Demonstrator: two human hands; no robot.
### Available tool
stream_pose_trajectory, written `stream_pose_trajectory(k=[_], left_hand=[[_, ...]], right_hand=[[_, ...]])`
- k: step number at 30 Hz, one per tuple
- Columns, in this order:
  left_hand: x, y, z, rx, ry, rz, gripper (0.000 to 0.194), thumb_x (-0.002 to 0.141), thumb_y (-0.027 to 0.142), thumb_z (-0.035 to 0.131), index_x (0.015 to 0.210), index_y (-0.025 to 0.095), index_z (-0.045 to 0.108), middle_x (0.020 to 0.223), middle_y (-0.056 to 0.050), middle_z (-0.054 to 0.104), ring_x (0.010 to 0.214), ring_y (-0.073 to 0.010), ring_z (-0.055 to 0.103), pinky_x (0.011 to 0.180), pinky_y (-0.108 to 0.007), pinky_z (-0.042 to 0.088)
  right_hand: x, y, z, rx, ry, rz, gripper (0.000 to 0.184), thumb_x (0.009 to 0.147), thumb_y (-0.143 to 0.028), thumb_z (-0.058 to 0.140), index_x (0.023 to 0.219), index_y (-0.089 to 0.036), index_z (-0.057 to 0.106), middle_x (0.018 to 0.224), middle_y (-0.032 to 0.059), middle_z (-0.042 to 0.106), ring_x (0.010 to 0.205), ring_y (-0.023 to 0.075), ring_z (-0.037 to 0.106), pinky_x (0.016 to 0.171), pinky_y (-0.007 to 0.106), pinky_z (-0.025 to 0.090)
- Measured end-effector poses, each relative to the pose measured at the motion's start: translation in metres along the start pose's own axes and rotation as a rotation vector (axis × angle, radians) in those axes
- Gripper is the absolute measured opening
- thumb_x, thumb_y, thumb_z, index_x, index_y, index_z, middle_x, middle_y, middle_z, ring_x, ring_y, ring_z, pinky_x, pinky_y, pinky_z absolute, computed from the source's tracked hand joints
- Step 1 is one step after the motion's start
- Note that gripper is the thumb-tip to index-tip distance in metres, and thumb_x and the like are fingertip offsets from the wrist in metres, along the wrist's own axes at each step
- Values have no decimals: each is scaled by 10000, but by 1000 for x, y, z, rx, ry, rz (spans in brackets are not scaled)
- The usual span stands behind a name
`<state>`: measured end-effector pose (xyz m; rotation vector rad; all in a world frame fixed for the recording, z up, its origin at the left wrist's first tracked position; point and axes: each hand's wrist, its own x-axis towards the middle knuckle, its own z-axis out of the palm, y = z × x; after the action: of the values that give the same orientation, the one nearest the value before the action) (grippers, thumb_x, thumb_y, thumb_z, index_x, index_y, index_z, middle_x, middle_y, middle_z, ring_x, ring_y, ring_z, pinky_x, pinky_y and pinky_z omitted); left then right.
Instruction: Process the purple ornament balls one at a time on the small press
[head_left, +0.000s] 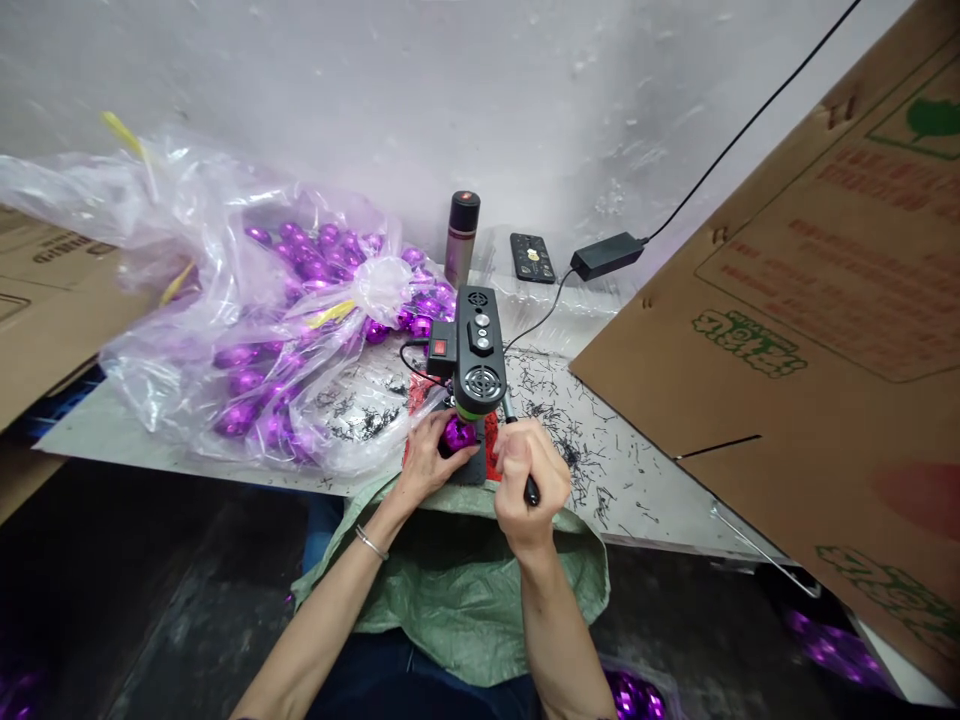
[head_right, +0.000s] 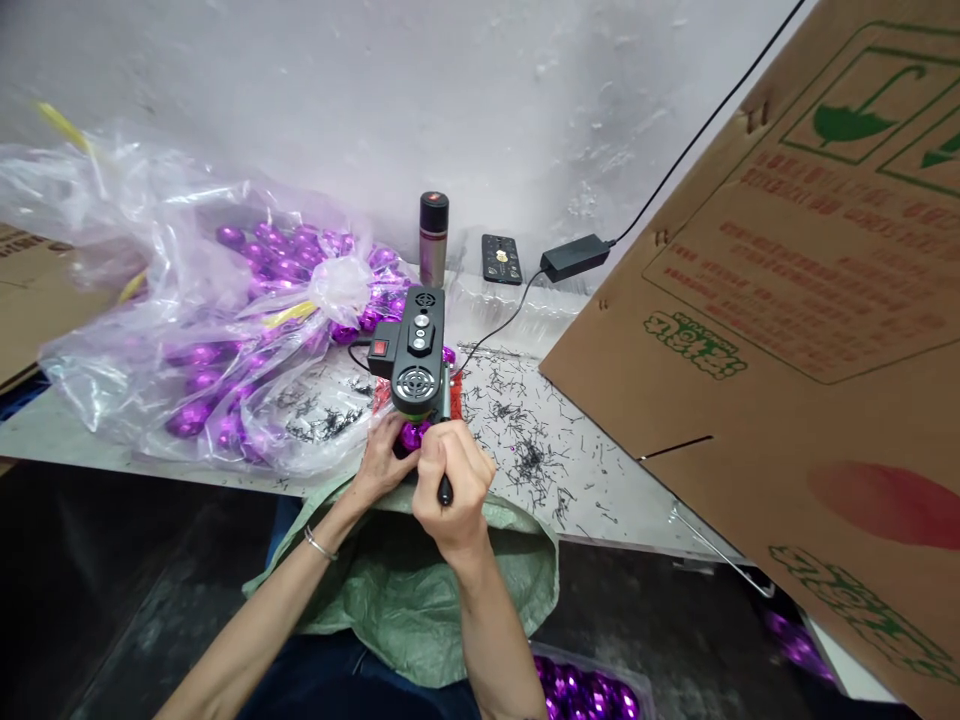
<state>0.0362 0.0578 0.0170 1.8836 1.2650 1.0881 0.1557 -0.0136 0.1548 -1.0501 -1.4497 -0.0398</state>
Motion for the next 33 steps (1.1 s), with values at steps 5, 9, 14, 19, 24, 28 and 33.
stream_pose_trajectory(k=[5, 9, 14, 19, 24, 28, 33], left_hand=[[-3, -4, -1, -32, -26, 16, 493, 822, 422, 804, 1247, 209, 675, 1232, -121, 713, 1205, -326, 642, 1060, -466, 468], [-3, -2, -2, -44, -31, -18, 488, 804, 422, 824, 1227, 224, 680, 1232, -113, 724, 1208, -330, 646, 1057, -463, 474], [-3, 1, -3, -75, -47, -23, 469, 813, 405, 819, 1219, 219, 678, 1218, -116, 728, 1184, -327, 658, 1042, -462, 489], [-4, 0, -2, -94, -33, -21, 476, 797, 406, 835, 1210, 226, 681, 1208, -108, 729, 1179, -323, 661, 1050, -464, 495], [-3, -1, -1, -104, -20, -8, 470, 800, 397, 826, 1208, 215, 683, 1208, -116, 734, 1164, -323, 671, 1037, -468, 509], [-2, 0, -2, -120, -25, -6, 478, 789, 394, 832, 1208, 215, 684, 1194, -116, 739, 1143, -321, 681, 1038, -472, 518], [-1, 0, -2, -116, -31, -22, 512, 771, 398, 847, 1224, 226, 681, 1218, -110, 739, 1163, -321, 674, 1049, -476, 517]], right_hand=[[-8, 5, 1, -33, -7, -31, 302, 983, -62, 418, 735, -227, 468, 670, -10, 532, 637, 127, 545, 586, 280, 421], [-23, 18, 4, -54, 3, -97, 290, 981, -81, 419, 739, -234, 465, 670, -6, 547, 625, 129, 552, 556, 274, 411], [-40, 34, 11, -75, 32, -156, 309, 1019, -158, 373, 736, -233, 472, 702, 3, 566, 605, 126, 523, 550, 273, 407], [-45, 38, 17, -48, 105, -162, 320, 1032, -173, 361, 732, -235, 452, 696, -10, 543, 609, 128, 535, 604, 287, 441], [-48, 41, 19, -56, 111, -150, 324, 1032, -173, 354, 728, -236, 446, 700, -12, 543, 610, 130, 532, 634, 304, 468], [-51, 43, 18, -66, 101, -148, 301, 1001, -145, 365, 731, -240, 458, 699, -11, 546, 605, 140, 523, 654, 327, 491], [-52, 46, 17, -64, 87, -165, 291, 991, -136, 365, 736, -241, 455, 699, -10, 543, 614, 143, 532, 653, 322, 493]])
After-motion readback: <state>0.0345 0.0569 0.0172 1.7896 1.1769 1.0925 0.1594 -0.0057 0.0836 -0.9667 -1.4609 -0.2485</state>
